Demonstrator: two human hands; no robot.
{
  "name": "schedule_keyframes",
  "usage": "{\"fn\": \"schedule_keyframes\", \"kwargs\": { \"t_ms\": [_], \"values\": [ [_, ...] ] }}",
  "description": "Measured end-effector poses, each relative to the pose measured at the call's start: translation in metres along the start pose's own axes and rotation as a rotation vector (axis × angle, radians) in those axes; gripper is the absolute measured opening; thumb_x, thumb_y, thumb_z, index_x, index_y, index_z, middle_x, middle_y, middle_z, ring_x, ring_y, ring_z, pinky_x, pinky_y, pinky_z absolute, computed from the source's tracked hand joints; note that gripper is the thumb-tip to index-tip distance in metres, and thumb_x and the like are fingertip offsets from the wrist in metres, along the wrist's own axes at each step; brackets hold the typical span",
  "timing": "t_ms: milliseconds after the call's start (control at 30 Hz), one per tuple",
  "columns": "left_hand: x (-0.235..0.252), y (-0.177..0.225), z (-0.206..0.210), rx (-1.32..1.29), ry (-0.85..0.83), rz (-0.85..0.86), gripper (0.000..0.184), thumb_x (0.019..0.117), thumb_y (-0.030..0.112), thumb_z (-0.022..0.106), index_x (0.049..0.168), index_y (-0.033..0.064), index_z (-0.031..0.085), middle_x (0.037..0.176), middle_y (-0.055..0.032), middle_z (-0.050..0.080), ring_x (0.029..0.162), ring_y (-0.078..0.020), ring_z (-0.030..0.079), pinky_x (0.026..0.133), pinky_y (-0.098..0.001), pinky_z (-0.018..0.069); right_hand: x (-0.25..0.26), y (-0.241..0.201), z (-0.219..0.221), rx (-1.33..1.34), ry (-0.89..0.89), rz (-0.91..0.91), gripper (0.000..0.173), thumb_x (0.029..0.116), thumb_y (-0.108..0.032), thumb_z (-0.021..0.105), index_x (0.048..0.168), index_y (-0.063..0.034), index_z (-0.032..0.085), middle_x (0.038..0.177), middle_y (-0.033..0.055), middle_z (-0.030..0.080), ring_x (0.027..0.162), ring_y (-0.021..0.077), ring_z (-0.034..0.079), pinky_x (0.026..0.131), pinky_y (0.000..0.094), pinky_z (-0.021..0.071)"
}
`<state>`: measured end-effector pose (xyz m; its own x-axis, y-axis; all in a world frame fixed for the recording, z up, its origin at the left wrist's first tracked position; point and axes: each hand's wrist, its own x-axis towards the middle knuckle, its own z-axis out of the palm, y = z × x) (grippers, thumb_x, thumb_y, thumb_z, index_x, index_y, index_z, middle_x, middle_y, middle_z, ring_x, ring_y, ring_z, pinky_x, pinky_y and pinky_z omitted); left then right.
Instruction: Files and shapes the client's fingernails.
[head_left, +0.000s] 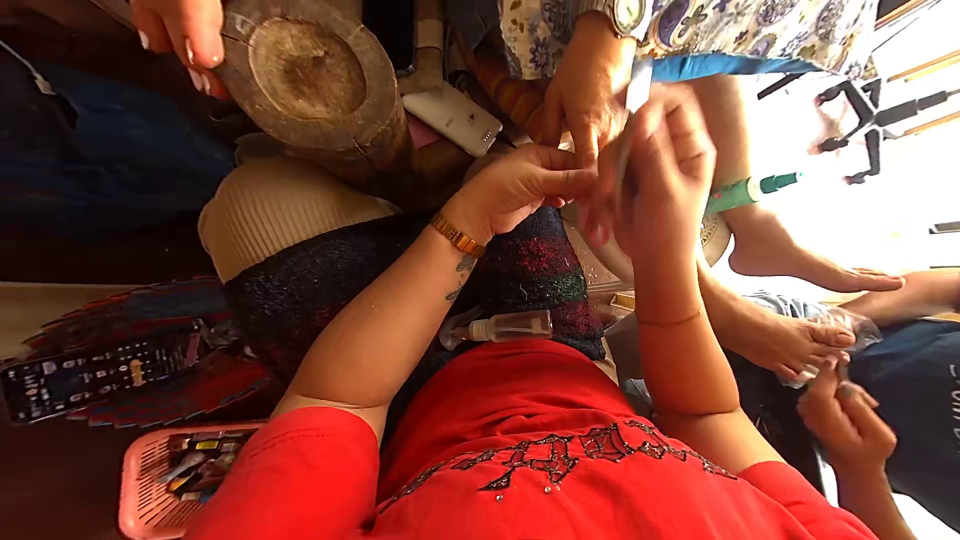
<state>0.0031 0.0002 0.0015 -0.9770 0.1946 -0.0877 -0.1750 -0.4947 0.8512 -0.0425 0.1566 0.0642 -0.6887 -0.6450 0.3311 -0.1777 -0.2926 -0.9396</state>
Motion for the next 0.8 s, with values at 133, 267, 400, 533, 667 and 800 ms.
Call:
{"fn": "schedule_keyframes", "kwargs": {
  "t_ms": [133, 267, 400, 533, 667, 800],
  "values": [
    [0.002, 0.002, -0.001, -0.003, -0.048, 0.012, 0.018, 0.0987, 0.010, 0.060, 0.086, 0.0126, 0.073, 0.083, 0.0035, 0.072, 0.080, -0.0042, 0.066, 0.075, -0.0210, 0.0540, -0.035, -0.005, -0.032, -0.155, -0.615, 0.279, 0.020, 0.1011, -0.008, 0.060, 0.112, 0.0047, 0.071, 0.073, -0.0003, 0.070, 0.055, -0.0013, 0.058, 0.049, 0.0162, 0.0504],
    [0.002, 0.001, -0.001, -0.018, -0.047, 0.013, 0.021, 0.0994, 0.009, 0.059, 0.084, 0.0130, 0.073, 0.083, 0.0032, 0.073, 0.080, -0.0046, 0.067, 0.076, -0.0210, 0.0552, -0.046, -0.009, -0.058, -0.207, -0.331, 0.276, 0.018, 0.1015, -0.009, 0.060, 0.113, -0.0009, 0.071, 0.078, -0.0025, 0.072, 0.058, 0.0003, 0.061, 0.051, 0.0174, 0.0518],
    [0.001, 0.003, 0.000, -0.010, -0.043, 0.006, 0.022, 0.1004, 0.009, 0.058, 0.086, 0.0126, 0.073, 0.082, 0.0034, 0.073, 0.079, -0.0034, 0.067, 0.076, -0.0193, 0.0545, -0.041, -0.016, -0.061, -0.209, -0.223, 0.329, 0.020, 0.1029, -0.006, 0.057, 0.116, 0.0022, 0.068, 0.072, -0.0027, 0.068, 0.053, 0.0011, 0.058, 0.046, 0.0168, 0.0499],
    [0.001, 0.002, -0.001, -0.011, -0.042, 0.009, 0.022, 0.1007, 0.008, 0.057, 0.087, 0.0126, 0.073, 0.082, 0.0040, 0.073, 0.078, -0.0033, 0.067, 0.076, -0.0196, 0.0548, -0.039, -0.016, -0.055, -0.202, -0.204, 0.385, 0.021, 0.1039, -0.006, 0.055, 0.117, 0.0031, 0.068, 0.073, -0.0002, 0.069, 0.052, 0.0025, 0.058, 0.045, 0.0168, 0.0493],
    [0.001, 0.003, -0.001, -0.015, -0.041, 0.000, 0.021, 0.1003, 0.009, 0.058, 0.086, 0.0131, 0.073, 0.083, 0.0038, 0.073, 0.079, -0.0038, 0.067, 0.077, -0.0203, 0.0554, -0.042, -0.015, -0.055, -0.147, -0.202, 0.405, 0.021, 0.1039, -0.006, 0.054, 0.117, 0.0021, 0.069, 0.071, -0.0011, 0.068, 0.053, 0.0033, 0.060, 0.047, 0.0179, 0.0514],
    [0.002, 0.001, -0.003, -0.006, -0.037, -0.011, 0.020, 0.1005, 0.009, 0.057, 0.088, 0.0133, 0.072, 0.083, 0.0042, 0.072, 0.080, -0.0044, 0.068, 0.078, -0.0212, 0.0558, -0.042, -0.013, -0.051, -0.119, -0.153, 0.430, 0.021, 0.1047, -0.006, 0.054, 0.118, 0.0031, 0.067, 0.074, 0.0020, 0.070, 0.051, 0.0046, 0.060, 0.045, 0.0183, 0.0514]
  ]
}}
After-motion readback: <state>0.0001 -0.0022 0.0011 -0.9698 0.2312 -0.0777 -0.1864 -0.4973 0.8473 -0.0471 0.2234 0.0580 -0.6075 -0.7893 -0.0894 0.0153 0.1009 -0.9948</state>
